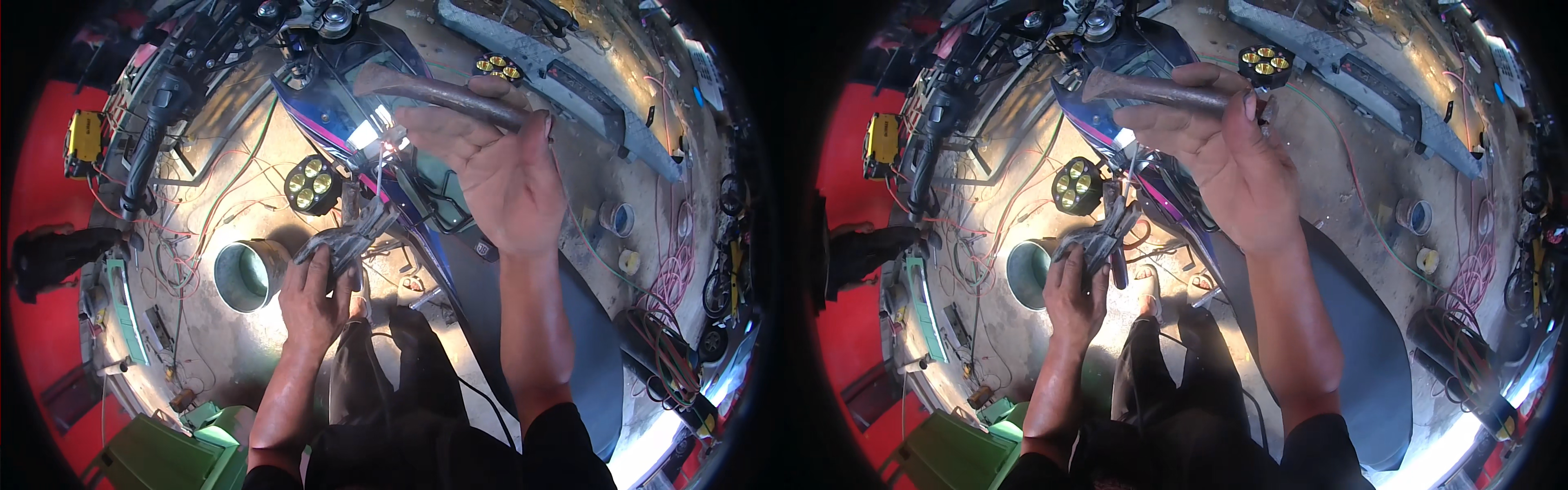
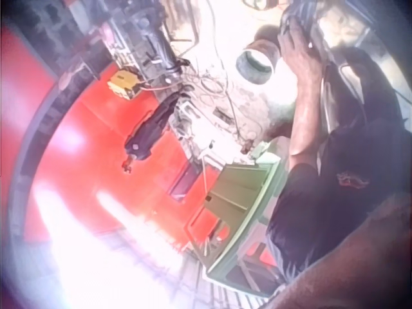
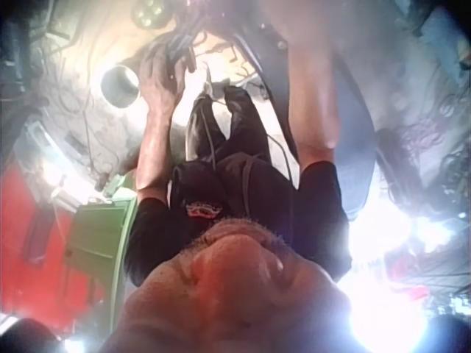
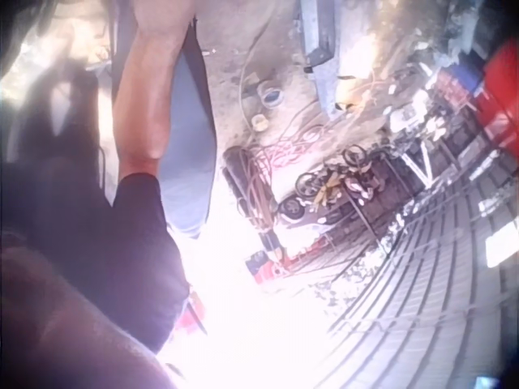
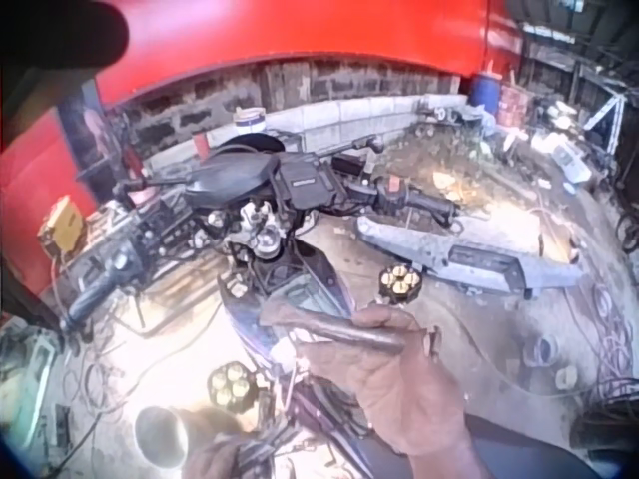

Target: The person is welding a custom metal bracket onto a motorcycle to mount additional lights.

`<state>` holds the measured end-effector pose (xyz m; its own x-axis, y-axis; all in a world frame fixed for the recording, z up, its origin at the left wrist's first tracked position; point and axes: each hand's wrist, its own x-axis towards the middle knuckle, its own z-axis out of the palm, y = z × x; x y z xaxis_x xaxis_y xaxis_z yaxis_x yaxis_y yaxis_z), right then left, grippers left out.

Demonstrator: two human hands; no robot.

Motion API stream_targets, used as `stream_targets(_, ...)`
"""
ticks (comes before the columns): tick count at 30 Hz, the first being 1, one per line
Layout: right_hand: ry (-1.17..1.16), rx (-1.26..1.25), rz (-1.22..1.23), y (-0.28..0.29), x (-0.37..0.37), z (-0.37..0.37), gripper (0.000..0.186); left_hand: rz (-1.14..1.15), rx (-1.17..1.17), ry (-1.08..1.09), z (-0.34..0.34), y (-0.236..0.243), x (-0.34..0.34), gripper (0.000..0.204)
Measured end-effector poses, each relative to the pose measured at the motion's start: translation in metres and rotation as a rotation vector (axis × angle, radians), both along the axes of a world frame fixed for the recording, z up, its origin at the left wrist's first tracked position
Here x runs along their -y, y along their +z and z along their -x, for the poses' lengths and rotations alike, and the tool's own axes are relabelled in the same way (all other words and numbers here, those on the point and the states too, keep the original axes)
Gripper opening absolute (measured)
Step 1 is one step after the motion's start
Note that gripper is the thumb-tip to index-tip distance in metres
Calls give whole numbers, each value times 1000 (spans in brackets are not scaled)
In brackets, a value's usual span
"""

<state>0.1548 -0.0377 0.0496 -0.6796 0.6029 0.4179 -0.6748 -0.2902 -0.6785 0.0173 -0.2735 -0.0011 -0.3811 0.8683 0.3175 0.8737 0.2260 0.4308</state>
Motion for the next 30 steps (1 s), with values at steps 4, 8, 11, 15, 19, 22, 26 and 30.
stream_targets(4,-58,-11,4,5,-2,-3,49,60,20,-7,-1,0,0,47)
stream_targets(8,-61,5,31,5,3,0,48,106,33,-3,-2,0,-3,49)
stream_targets(11,-56,-7,12,5,2,2,49,110,48,-2,-2,0,-6,49)
stream_targets(15,-10,24,-41,-1,1,3,59,112,51,-6,-1,1,-7,49)
stream_targets(19,32,85,27,-1,9,7,60,122,64,-3,-1,0,-10,48)
stream_targets(22,84,101,25,-2,10,10,60,136,75,6,-1,0,-12,48)
stream_targets(26,87,127,94,3,18,15,52,106,60,2,-1,-1,-14,48)
stream_targets(30,102,122,92,3,19,17,52,120,63,10,-1,0,-15,48)
